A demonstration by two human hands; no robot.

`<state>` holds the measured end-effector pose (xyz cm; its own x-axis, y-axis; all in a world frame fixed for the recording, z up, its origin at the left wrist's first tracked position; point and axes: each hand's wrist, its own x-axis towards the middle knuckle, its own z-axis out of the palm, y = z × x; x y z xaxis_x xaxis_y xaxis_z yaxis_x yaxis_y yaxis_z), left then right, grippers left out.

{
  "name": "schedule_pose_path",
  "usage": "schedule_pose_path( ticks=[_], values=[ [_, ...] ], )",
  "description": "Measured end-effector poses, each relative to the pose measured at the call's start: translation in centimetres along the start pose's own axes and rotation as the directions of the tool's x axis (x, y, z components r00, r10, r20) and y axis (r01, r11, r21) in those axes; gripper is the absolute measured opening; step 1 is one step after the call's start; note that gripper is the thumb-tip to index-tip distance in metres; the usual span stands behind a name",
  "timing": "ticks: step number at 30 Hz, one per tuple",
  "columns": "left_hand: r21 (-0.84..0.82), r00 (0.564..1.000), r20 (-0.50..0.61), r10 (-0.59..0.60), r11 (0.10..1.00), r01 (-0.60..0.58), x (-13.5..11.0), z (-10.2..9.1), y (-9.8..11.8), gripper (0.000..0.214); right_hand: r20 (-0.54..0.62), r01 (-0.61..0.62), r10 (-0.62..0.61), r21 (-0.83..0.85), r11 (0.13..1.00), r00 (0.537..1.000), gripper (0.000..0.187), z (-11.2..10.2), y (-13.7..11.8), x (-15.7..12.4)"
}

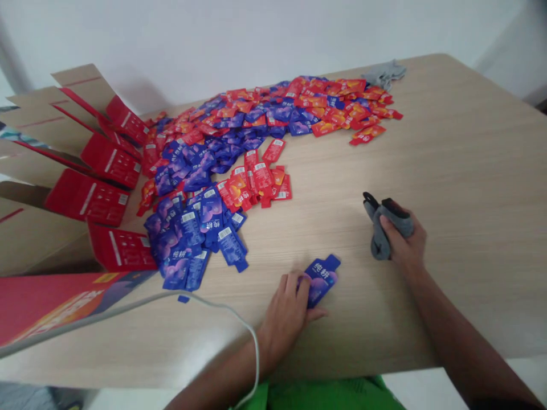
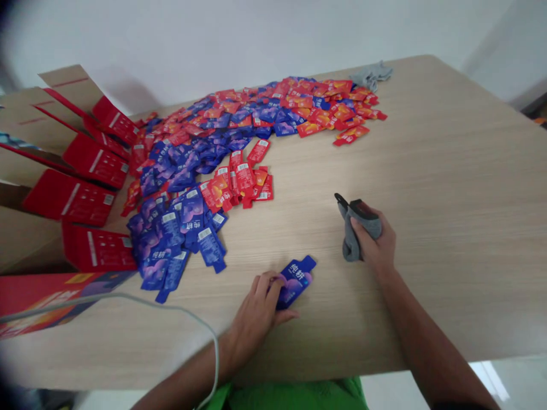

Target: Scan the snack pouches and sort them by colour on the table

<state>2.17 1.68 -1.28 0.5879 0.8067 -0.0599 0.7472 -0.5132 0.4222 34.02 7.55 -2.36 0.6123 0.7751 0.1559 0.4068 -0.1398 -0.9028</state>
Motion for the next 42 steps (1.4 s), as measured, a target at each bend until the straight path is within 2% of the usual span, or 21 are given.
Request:
schedule_pose_path(
  ticks=[2, 4, 6, 7, 10, 16, 19, 21, 23, 24, 25, 27, 28, 29, 30, 31, 32, 34, 39, 42],
  values=[
    [-0.033, 0.980, -0.119, 0.156, 0.986, -0.161, -2.5, 0.0, -1.2, 0.059, -0.007, 0.045, -0.045, 0.039, 0.998, 0.999, 0.055, 0.4, 0.2, 0.0],
    [-0.021, 0.928, -0.221, 0.302, 0.949, -0.314, -4.6, 0.0, -2.5, 0.049, 0.003, 0.088, -0.088, 0.050, 0.995, 0.996, 0.050, 0.6, 0.4, -0.1],
    [0.012, 0.884, -0.245, 0.398, 0.913, -0.408, -6.0, -0.1, -3.6, 0.045, 0.013, 0.120, -0.121, 0.043, 0.992, 0.993, 0.047, 0.7, 0.3, -0.1],
    [0.028, 0.875, -0.227, 0.427, 0.901, -0.432, -6.4, -0.1, -4.0, 0.046, 0.017, 0.132, -0.133, 0.041, 0.990, 0.991, 0.045, 0.7, 0.3, -0.1],
    [0.059, 0.864, -0.169, 0.475, 0.880, -0.472, -6.5, 0.1, -4.6, 0.047, 0.035, 0.156, -0.158, 0.041, 0.987, 0.987, 0.044, 0.8, 0.1, -0.3],
    [0.104, 0.864, -0.192, 0.466, 0.885, -0.454, -6.1, 0.8, -3.6, 0.034, 0.076, 0.173, -0.174, 0.020, 0.985, 0.982, 0.044, 1.1, -0.3, -0.6],
    [0.146, 0.865, -0.199, 0.460, 0.887, -0.438, -6.2, 0.9, -2.8, 0.035, 0.065, 0.241, -0.238, -0.040, 0.970, 0.969, 0.042, 1.1, -1.4, -1.3],
    [0.159, 0.865, -0.203, 0.459, 0.887, -0.433, -6.1, 0.9, -2.4, 0.037, 0.110, 0.337, -0.327, -0.086, 0.938, 0.939, 0.040, 1.1, -2.8, -2.5],
    [0.155, 0.862, -0.218, 0.458, 0.888, -0.433, -5.8, 0.8, -2.2, 0.035, 0.243, 0.472, -0.441, -0.088, 0.877, 0.864, 0.039, 1.2, -4.3, -4.5],
    [0.150, 0.860, -0.227, 0.458, 0.888, -0.434, -5.6, 0.8, -2.1, 0.033, 0.333, 0.547, -0.499, -0.064, 0.835, 0.800, 0.040, 1.5, -5.0, -5.8],
    [0.142, 0.860, -0.232, 0.454, 0.891, -0.432, -5.5, 0.7, -2.0, 0.030, 0.433, 0.619, -0.548, -0.030, 0.785, 0.716, 0.041, 1.8, -5.5, -7.2],
    [0.115, 0.873, -0.231, 0.431, 0.902, -0.415, -5.1, 0.7, -1.9, 0.022, 0.616, 0.735, -0.598, 0.045, 0.676, 0.512, 0.042, 2.6, -5.9, -10.0],
    [0.100, 0.883, -0.226, 0.412, 0.911, -0.400, -5.0, 0.6, -1.9, 0.018, 0.682, 0.778, -0.600, 0.073, 0.624, 0.417, 0.041, 3.2, -5.9, -11.1],
    [0.089, 0.892, -0.219, 0.395, 0.919, -0.385, -4.9, 0.6, -1.8, 0.016, 0.731, 0.809, -0.590, 0.089, 0.580, 0.343, 0.040, 3.7, -5.6, -12.0],
    [0.083, 0.898, -0.210, 0.387, 0.922, -0.378, -4.8, 0.6, -1.8, 0.015, 0.762, 0.831, -0.574, 0.089, 0.549, 0.298, 0.040, 4.1, -5.3, -12.6],
    [0.083, 0.899, -0.201, 0.389, 0.921, -0.380, -4.7, 0.5, -1.7, 0.016, 0.778, 0.845, -0.561, 0.072, 0.529, 0.285, 0.040, 4.5, -4.8, -12.7],
    [0.089, 0.895, -0.197, 0.400, 0.916, -0.390, -4.6, 0.5, -1.7, 0.020, 0.782, 0.853, -0.548, 0.040, 0.521, 0.298, 0.042, 4.8, -4.4, -12.4],
    [0.107, 0.880, -0.198, 0.433, 0.902, -0.419, -4.6, 0.5, -1.8, 0.028, 0.773, 0.852, -0.519, -0.053, 0.521, 0.365, 0.047, 5.1, -3.5, -10.6],
    [0.129, 0.858, -0.215, 0.467, 0.884, -0.449, -4.6, 1.1, -2.3, 0.030, 0.725, 0.821, -0.454, -0.270, 0.503, 0.517, 0.052, 4.4, -3.3, -3.4],
    [0.124, 0.850, -0.240, 0.469, 0.883, -0.452, -4.6, 1.4, -2.5, 0.028, 0.570, 0.753, -0.517, -0.325, 0.572, 0.638, 0.050, 3.3, -5.0, -1.9]
  ],
)
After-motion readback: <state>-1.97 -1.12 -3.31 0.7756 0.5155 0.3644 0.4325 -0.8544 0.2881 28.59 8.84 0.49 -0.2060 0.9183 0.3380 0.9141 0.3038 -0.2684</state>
